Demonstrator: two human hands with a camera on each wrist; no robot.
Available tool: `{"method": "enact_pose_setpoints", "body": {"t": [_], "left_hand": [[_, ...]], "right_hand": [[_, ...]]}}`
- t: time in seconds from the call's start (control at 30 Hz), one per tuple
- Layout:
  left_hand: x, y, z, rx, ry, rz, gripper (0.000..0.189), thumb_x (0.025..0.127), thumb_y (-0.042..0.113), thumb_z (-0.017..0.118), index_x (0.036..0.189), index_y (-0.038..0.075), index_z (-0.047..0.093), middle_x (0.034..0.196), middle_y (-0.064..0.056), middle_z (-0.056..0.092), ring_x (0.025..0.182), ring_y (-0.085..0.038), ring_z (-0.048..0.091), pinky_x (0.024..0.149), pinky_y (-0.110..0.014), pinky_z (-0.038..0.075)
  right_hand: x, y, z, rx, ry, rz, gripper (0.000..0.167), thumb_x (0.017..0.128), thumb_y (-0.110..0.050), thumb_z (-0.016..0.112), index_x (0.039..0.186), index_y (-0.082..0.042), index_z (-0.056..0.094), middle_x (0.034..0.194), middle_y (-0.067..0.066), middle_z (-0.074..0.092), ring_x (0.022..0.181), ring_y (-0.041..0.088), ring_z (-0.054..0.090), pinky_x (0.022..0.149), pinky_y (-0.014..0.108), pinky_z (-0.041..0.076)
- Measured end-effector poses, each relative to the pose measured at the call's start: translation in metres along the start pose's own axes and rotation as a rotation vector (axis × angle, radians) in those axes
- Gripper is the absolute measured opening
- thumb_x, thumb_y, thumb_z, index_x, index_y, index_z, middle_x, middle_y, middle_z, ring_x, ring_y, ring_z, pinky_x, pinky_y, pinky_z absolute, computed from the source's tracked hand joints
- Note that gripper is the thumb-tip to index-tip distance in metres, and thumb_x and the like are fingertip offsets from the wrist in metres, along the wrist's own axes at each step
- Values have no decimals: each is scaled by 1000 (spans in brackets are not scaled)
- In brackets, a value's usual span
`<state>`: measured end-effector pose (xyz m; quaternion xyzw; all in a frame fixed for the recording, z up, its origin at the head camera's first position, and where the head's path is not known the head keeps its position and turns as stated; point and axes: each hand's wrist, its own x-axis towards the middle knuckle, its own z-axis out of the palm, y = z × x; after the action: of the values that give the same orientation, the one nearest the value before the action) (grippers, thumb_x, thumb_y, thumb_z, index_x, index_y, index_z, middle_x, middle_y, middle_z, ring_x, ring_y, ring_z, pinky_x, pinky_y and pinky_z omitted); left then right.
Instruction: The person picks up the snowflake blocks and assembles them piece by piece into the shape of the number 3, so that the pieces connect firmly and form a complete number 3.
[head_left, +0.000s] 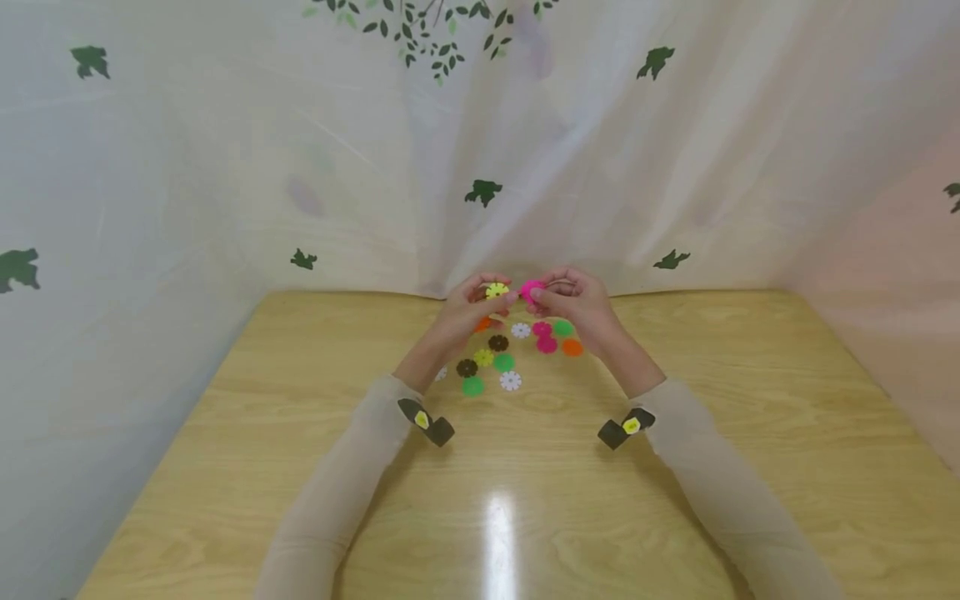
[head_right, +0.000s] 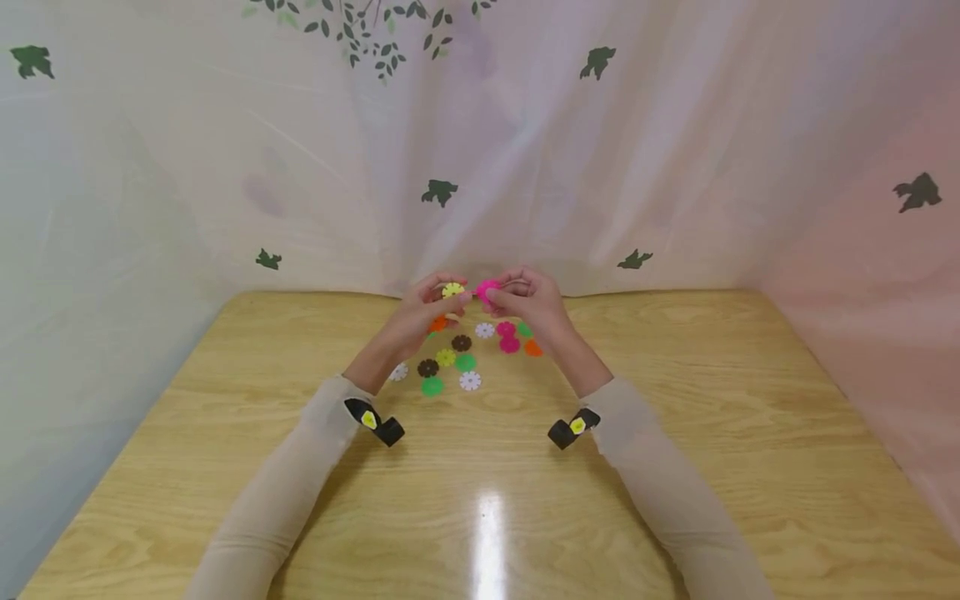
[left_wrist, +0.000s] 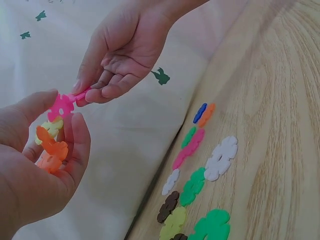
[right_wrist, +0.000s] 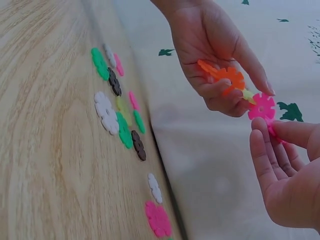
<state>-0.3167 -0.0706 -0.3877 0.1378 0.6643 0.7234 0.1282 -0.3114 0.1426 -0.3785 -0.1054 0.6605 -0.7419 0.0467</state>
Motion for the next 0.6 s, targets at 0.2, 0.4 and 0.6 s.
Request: {"method": "enact_pose_setpoints", "body": {"t": [0.2,0.4,0.6], "left_hand": [[1,0,0,-18,10,16,42,101,15,65,137,-2,52,102,1,62,92,-13,62,106,-61,49],[0,0,-1,-63,3,29,41,101,10,64,136,-7,51,103,-1,64,98,-17,66,108,-62,47],[0,3,-1,-71,22,30,24,97,9,68,120,2,66,101,-1,66,112,-37,64,109,-61,47]], "right_hand": [[-2,0,3,-6,15,-13,14,97,-3,67,108,0,58,86,-1,75,76,14,75,76,29,64],[-3,-1,0,-57,21,-27,15,97,-6,68,108,1,61,87,-3,74,78,13,73,74,27,63],[-4,-3,0,-94,28,-39,18,96,-4,69,112,3,65,86,-4,75,77,14,73,73,26,63]]}}
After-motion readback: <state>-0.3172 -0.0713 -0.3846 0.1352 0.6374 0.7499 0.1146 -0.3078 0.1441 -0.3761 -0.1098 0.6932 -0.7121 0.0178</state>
